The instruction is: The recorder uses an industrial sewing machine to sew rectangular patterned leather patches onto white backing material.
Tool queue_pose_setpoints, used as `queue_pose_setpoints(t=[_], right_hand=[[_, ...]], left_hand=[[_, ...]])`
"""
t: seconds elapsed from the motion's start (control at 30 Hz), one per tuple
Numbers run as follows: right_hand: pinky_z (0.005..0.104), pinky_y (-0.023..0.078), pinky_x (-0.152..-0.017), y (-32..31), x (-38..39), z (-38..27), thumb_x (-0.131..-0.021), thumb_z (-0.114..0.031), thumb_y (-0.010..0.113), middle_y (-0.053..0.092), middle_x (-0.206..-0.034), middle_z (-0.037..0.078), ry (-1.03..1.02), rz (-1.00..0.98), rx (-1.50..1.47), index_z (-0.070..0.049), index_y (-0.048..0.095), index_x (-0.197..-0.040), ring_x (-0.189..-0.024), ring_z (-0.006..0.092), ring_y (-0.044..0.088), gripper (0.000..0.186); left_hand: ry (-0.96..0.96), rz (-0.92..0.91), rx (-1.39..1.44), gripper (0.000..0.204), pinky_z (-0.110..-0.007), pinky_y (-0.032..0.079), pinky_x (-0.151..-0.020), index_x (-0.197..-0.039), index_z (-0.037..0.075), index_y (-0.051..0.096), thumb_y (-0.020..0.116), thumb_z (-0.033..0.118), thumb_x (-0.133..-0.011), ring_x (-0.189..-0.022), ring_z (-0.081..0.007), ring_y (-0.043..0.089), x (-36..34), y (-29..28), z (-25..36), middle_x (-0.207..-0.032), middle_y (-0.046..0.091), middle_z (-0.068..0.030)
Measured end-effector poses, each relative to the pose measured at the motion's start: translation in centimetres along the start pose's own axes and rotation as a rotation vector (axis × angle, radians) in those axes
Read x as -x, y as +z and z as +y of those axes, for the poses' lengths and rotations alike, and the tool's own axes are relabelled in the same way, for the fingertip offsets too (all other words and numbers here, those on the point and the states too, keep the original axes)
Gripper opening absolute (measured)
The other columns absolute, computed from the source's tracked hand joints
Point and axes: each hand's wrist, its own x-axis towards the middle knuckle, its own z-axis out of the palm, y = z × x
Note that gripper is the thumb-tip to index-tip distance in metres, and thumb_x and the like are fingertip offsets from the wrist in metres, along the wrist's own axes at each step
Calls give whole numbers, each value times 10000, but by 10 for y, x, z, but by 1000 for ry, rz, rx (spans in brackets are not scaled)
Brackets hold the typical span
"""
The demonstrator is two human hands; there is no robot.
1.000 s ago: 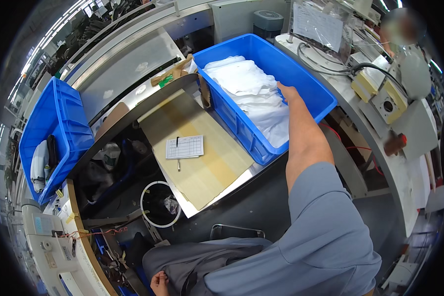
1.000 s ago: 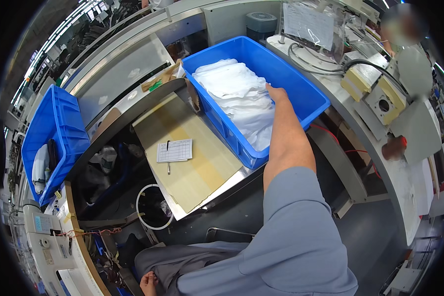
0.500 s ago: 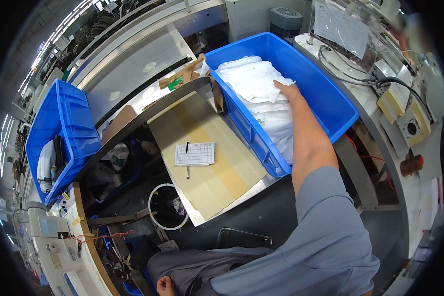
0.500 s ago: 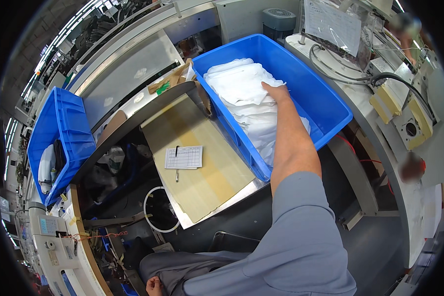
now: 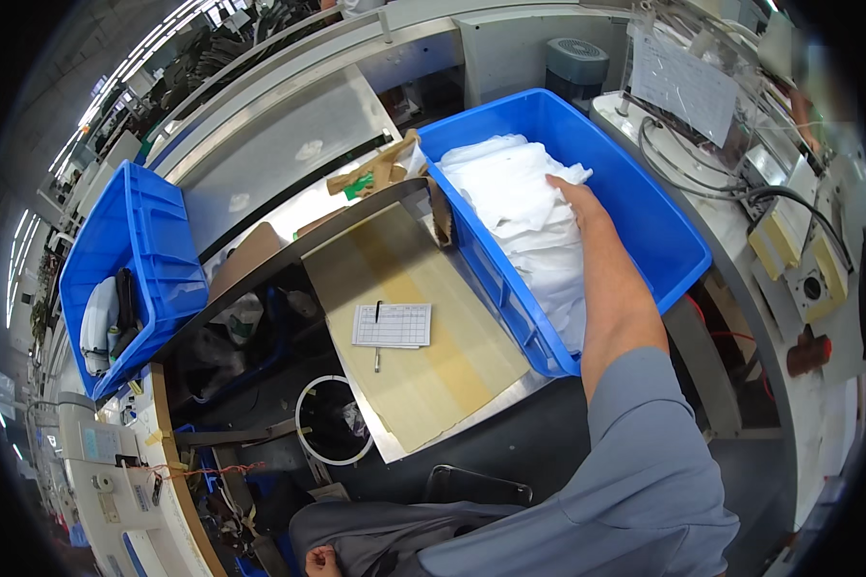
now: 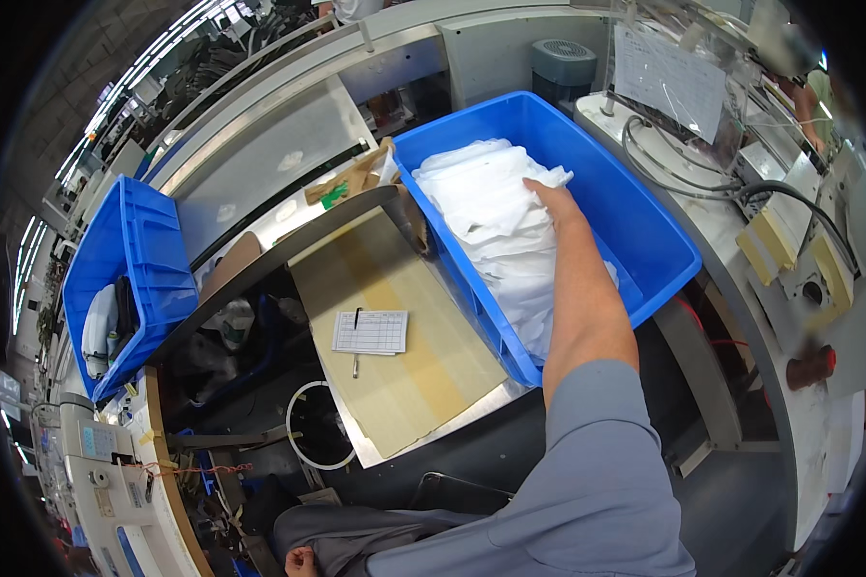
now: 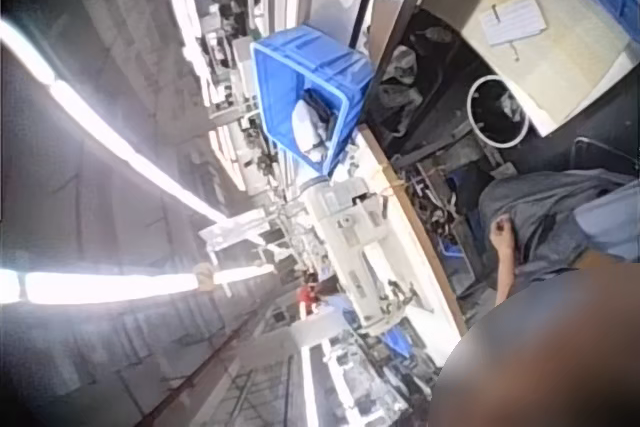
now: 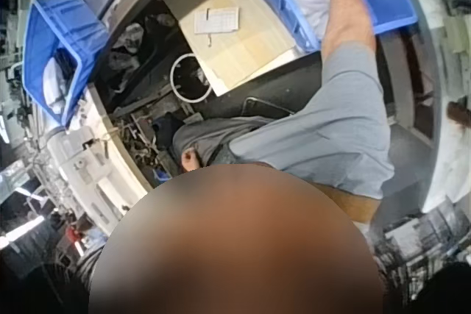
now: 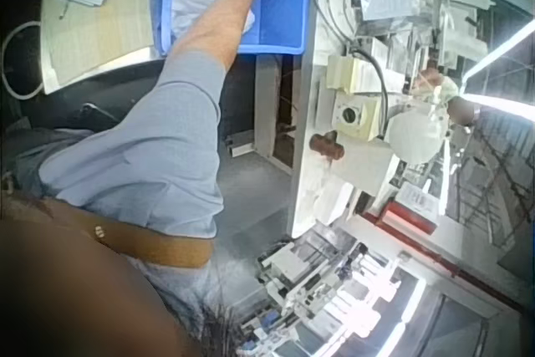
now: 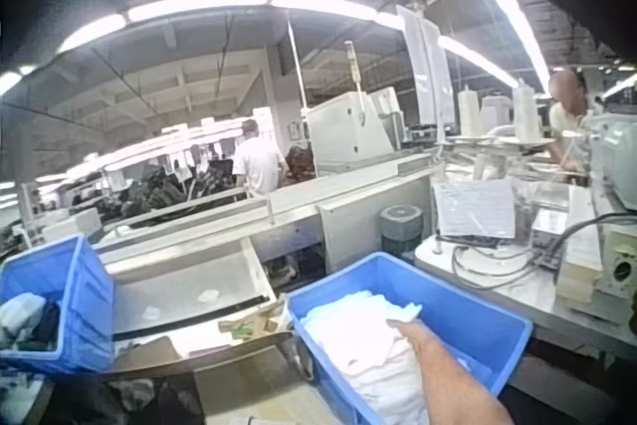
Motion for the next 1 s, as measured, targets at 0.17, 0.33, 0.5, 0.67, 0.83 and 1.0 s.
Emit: queue_pose_setpoints(t=[0.17,0.33,0.5,0.67,0.83,1.0], right_hand=[[410,520,-945,-19,-22,9,-799,-261,822,694,-1207,186,-42,91,236,77,613,-1297,-1062,317,681,637],[430,502,-991,-17,-29,1,-877,-418,727,678,-1235,262,-189,277,796,101,648,-1225,-1151,389,661,629],[452,480,-1025,-20,-16,-4,-922,-489,631,648,-1255,302,-287,332,837,108,660,-1194,-1192,425,626,656],[434,489,-1011,-8,-14,-5,-861,-521,698,651,-1251,304,-268,269,810,90,662,-1208,-1181,410,638,704],[386,503,-974,-18,-19,21,-768,-205,863,623,-1337,180,-294,59,491,74,505,-1410,-1165,301,635,786],[372,498,-979,-3,6,5,-756,-178,832,666,-1270,185,-323,197,340,51,579,-1337,-1159,304,647,674]], left_hand=[[41,-6,-4,138,-302,508,-794,-1008,48,719,697,165,-937,-845,-149,609,1,8,16,-933,703,-45],[23,10,60,126,-287,508,-783,-986,58,725,711,170,-930,-820,-137,612,3,13,16,-903,702,-25],[39,32,-15,133,-286,511,-781,-980,65,729,722,185,-924,-804,-134,616,-4,14,-1,-882,702,-13],[77,33,18,142,-297,515,-786,-986,80,731,725,205,-918,-812,-133,615,6,9,12,-885,702,-14],[84,22,59,147,-305,514,-785,-990,92,729,723,219,-917,-809,-147,617,-1,15,-2,-881,695,-27],[79,58,57,152,-307,513,-780,-996,92,723,724,221,-915,-799,-156,613,9,6,-9,-871,684,-30]])
